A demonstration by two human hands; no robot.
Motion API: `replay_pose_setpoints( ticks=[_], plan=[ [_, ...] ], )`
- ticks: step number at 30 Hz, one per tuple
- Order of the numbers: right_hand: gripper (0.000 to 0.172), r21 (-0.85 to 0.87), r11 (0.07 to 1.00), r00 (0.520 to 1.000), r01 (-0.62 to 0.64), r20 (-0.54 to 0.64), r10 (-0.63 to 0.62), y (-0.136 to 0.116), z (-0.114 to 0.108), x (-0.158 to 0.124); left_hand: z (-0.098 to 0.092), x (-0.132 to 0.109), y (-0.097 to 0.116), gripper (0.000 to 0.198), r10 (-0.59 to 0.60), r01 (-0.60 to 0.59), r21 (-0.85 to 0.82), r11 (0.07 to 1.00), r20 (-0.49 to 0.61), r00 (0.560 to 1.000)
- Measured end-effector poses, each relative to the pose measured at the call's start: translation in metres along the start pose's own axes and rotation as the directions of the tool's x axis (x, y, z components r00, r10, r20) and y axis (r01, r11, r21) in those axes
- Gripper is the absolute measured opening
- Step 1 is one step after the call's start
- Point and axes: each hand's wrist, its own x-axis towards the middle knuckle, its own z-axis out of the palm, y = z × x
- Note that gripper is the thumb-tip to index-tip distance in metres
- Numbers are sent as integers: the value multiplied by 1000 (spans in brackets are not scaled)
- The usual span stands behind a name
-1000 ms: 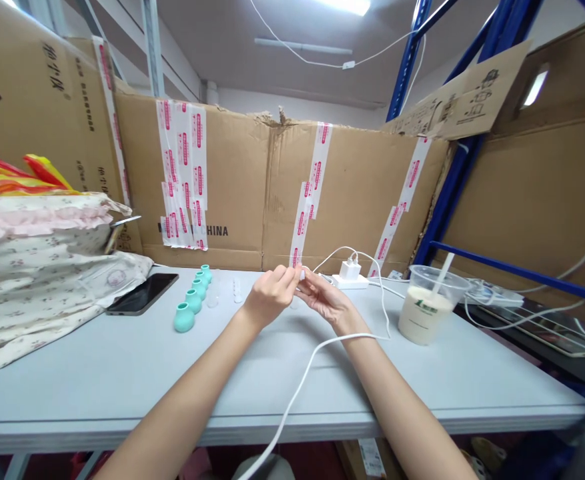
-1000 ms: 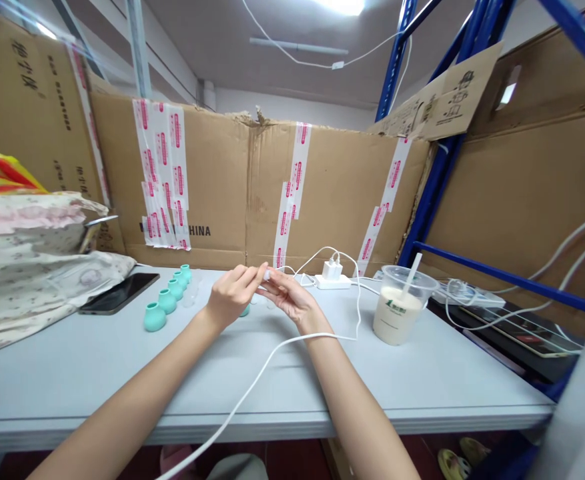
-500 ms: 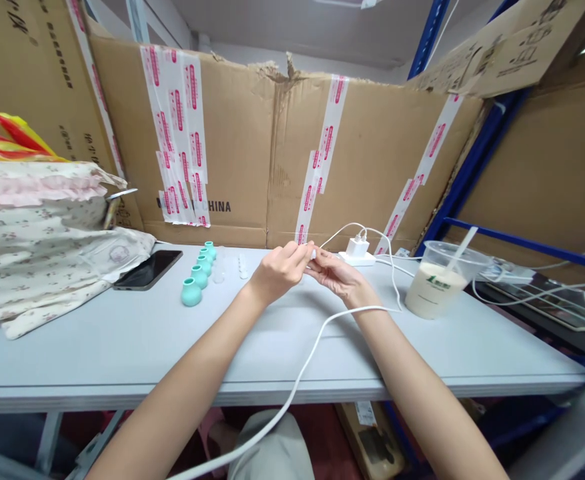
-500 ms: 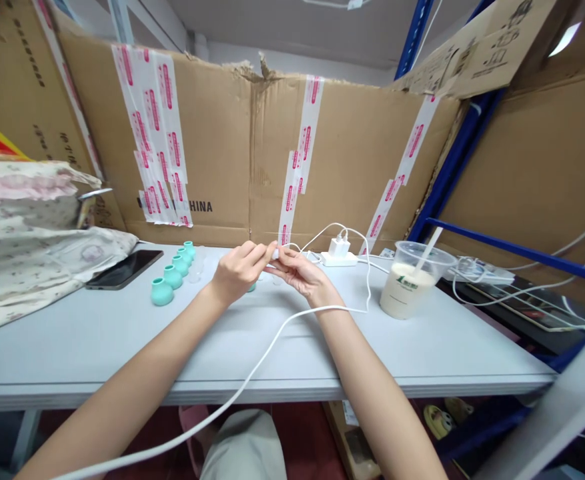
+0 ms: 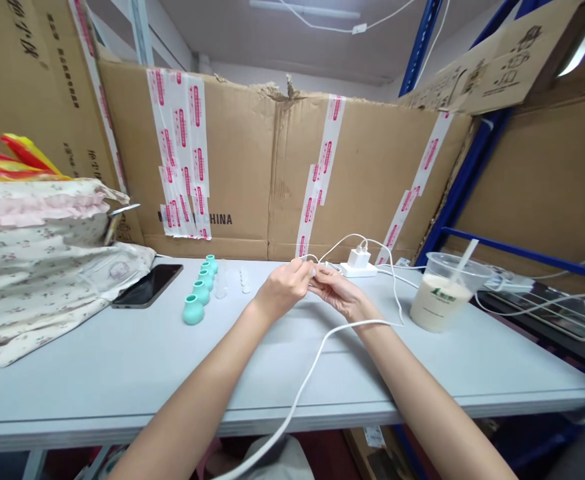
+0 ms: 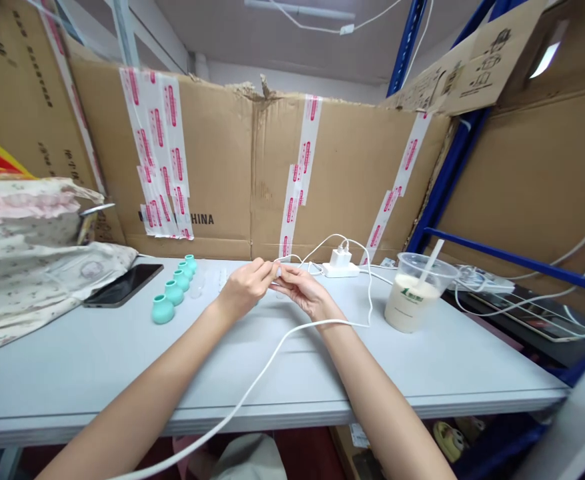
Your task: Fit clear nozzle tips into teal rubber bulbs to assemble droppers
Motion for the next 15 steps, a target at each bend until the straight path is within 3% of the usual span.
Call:
replay_pose_setpoints(
  ticks=[7, 11, 15],
  plan=[
    [23, 34, 998, 998, 52, -25, -51, 6, 7, 1, 5, -7, -1, 26, -113, 115, 11, 993, -114, 987],
    [21, 20, 984, 984, 175, -33, -174, 5, 18, -1, 6, -8, 1, 29, -266, 261, -52, 964, -240, 934],
    [22, 20, 965, 965, 263, -19, -263, 1, 27, -5, 6, -8, 4, 31, -341, 301, -180, 936, -270, 900]
  ],
)
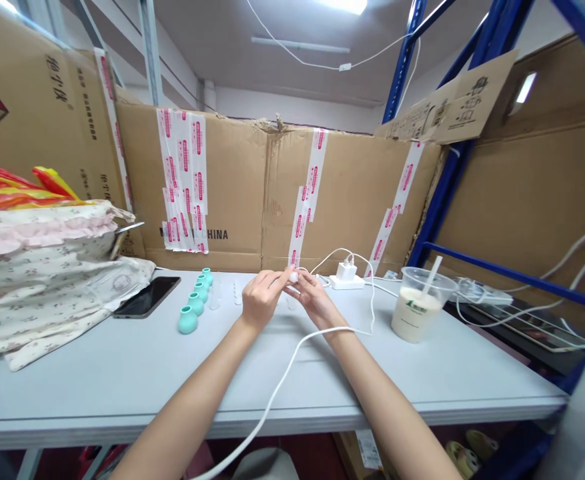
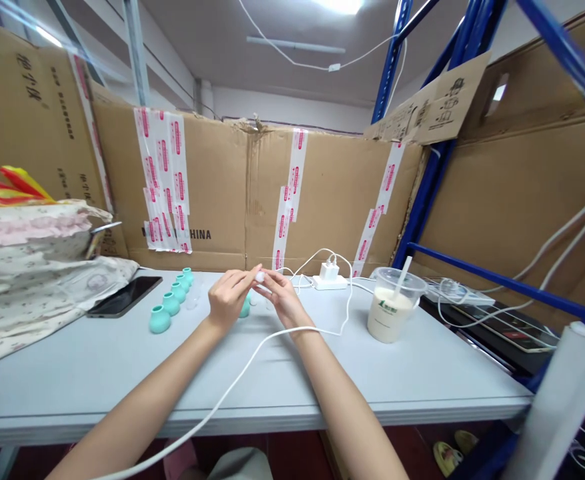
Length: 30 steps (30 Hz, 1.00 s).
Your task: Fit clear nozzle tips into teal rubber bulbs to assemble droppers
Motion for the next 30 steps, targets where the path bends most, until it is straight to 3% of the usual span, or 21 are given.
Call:
replay_pose_setpoints(
  ticks=[5, 8, 11, 14, 15, 16, 18, 20, 22, 25, 30],
  plan=[
    [24, -67, 997, 996, 30, -83, -35, 0, 5, -2, 2, -3, -6, 32, -51, 51, 4, 999, -24, 998],
    [26, -69, 998, 999, -13, -31, 11, 1, 6, -2, 4, -4, -11, 30, -60, 60, 7, 998, -21, 998],
    [28, -75, 997, 1000, -16, 8, 16, -1, 1, 1, 6, -4, -12, 35, -42, 44, -23, 999, 79, 996],
    [28, -330, 943, 995, 45, -65, -70, -9, -14, 6, 7, -5, -9, 44, -38, 50, -55, 997, 188, 981],
    [26, -495, 867, 987, 48, -108, -116, -13, -21, 7, 7, -6, -8, 46, -54, 68, -63, 996, 205, 977],
    [24, -677, 736, 973, 18, -157, -168, -16, -29, 8, 7, -6, -8, 46, -80, 96, -67, 993, 207, 975],
    [17, -936, 321, 938, -147, -235, -254, -23, -46, 6, 7, -7, -10, 44, -149, 163, -61, 985, 183, 972],
    [11, -934, -77, 911, -348, -317, -263, -27, -60, 2, 7, -7, -14, 41, -205, 215, -52, 975, 149, 967],
    [20, -837, -304, 888, -455, -402, -224, -27, -69, -2, 7, -7, -18, 38, -237, 245, -48, 968, 128, 963],
    [33, -767, -426, 874, -479, -463, -150, -25, -73, -7, 6, -7, -21, 35, -265, 273, -42, 961, 135, 955],
    [34, -769, -480, 892, -421, -448, -65, -21, -67, -6, 5, -9, -21, 34, -313, 319, 4, 948, 198, 929]
  ],
)
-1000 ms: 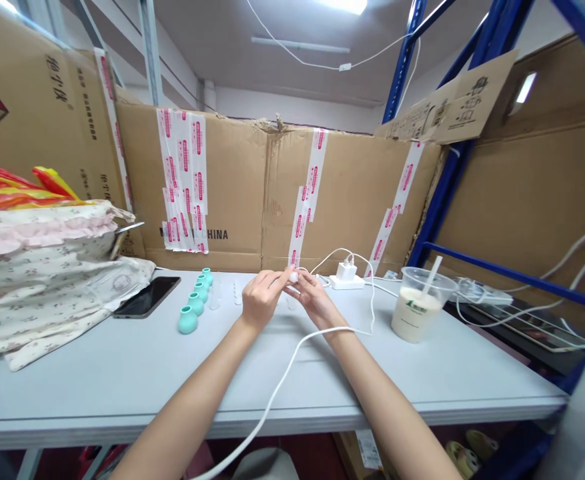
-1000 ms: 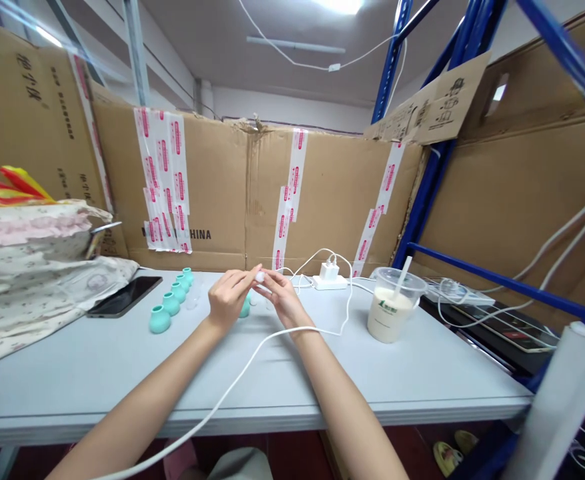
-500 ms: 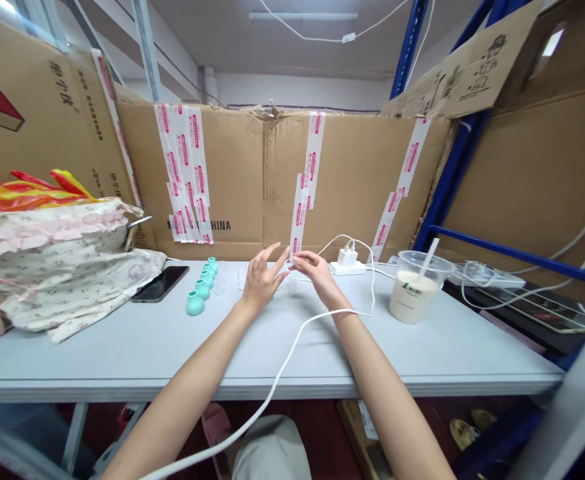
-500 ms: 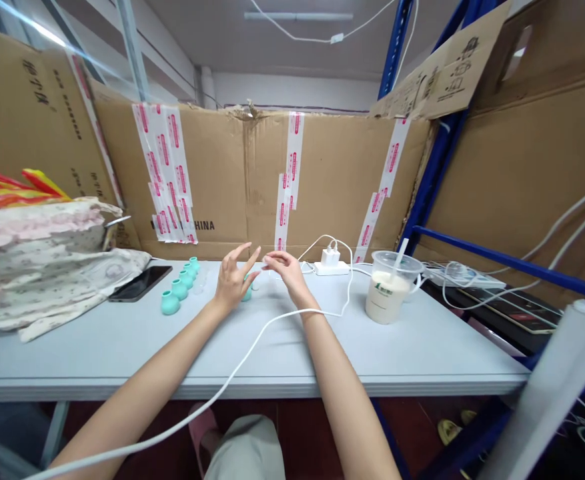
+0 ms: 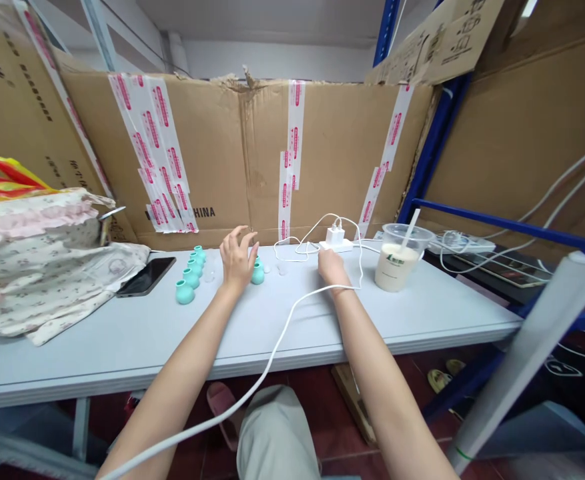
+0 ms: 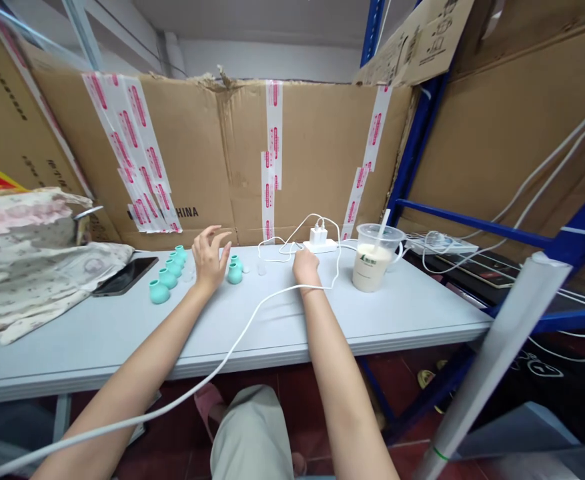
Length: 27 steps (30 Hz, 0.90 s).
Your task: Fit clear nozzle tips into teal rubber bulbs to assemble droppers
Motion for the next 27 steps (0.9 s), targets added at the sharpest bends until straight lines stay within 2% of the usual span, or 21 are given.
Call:
replay_pose_setpoints(
  ticks=[5, 9, 11, 14, 16, 17, 22, 24, 27],
  plan=[
    [30, -57, 998, 997, -12, -72, 8, -2, -2, -1, 0, 0, -1, 28, 7, -10, 53, 999, 48, 999],
    [21, -28, 1000, 988, -4, -157, -1, -4, -2, -2, 0, 1, 0, 27, -6, 6, 49, 999, -9, 1000],
    [19, 70, 994, 968, 88, -242, -68, -9, -1, -2, -1, 1, 2, 28, -49, 52, 36, 998, -74, 996],
    [16, 196, 904, 890, 381, -342, -301, -19, 1, 1, 0, 2, 4, 29, -114, 117, 10, 993, -150, 982],
    [15, 205, 823, 827, 530, -339, -448, -24, 5, 4, 1, 4, 4, 28, -114, 116, 6, 993, -157, 981],
    [18, 209, 802, 814, 560, -322, -484, -24, 6, 6, 2, 5, 4, 28, -107, 109, 6, 994, -156, 982],
    [33, 183, 797, 800, 575, -327, -502, -23, 16, 11, 1, 8, 3, 27, -114, 115, -3, 993, -155, 981],
    [31, 155, 809, 805, 566, -314, -503, -25, 20, 11, 0, 7, 2, 28, -113, 113, -8, 994, -128, 985],
    [24, 176, 832, 841, 526, -256, -477, -28, 24, 11, -2, 6, 2, 29, -95, 94, -19, 995, -78, 992]
  ],
)
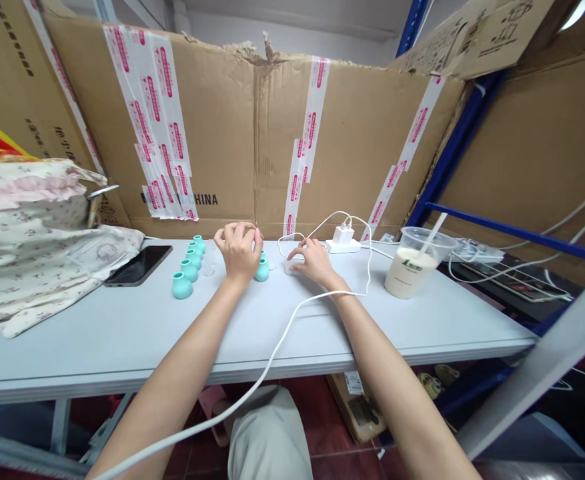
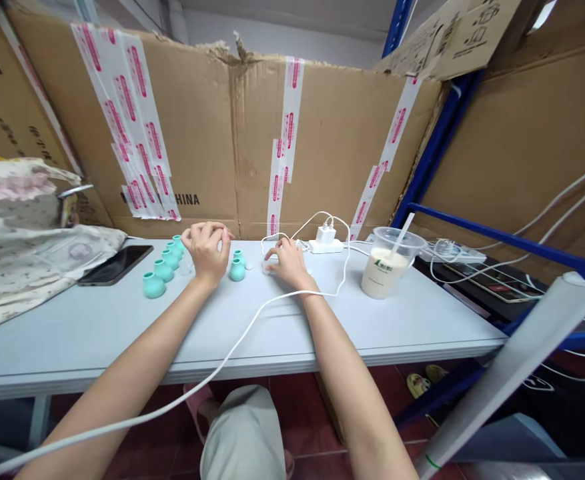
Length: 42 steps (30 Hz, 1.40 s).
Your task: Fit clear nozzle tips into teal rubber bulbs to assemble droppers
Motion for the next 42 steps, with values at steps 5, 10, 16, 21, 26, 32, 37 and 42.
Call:
replay_pose_setpoints(
  ticks=[5, 10, 16, 21, 26, 32, 37, 42],
  plan=[
    [24, 282, 957, 996, -71, -26, 82, -1, -15, 1, -1, 2, 7, 26, 78, -64, -108, 992, 130, 988],
    [30, 706, 708, 990, 12, -108, 91, -10, -33, 3, 10, 1, 10, 28, 107, 24, -277, 961, 447, 888],
    [30, 863, 505, 994, 27, -79, 81, -19, -24, 6, 17, 2, 0, 28, -31, 307, -412, 858, 556, 831],
    [34, 914, 406, 996, -1, -37, 86, -14, -22, 9, 17, 5, 1, 28, -36, 355, -500, 790, 540, 841],
    [28, 630, 769, 976, -107, -80, 201, -8, -12, 5, 20, 9, -10, 34, -122, 545, -616, 569, 592, 797],
    [13, 30, 993, 993, -118, 3, 118, -12, 5, -4, 13, 12, -22, 45, -136, 634, -676, 375, 636, 759],
    [14, 10, 998, 994, -63, 92, 62, -13, 11, -2, 11, 11, -19, 61, -72, 627, -698, 347, 646, 760],
    [13, -21, 999, 994, -37, 100, 39, -20, 16, -1, 9, 12, -12, 53, 16, 614, -707, 352, 660, 751]
  ],
)
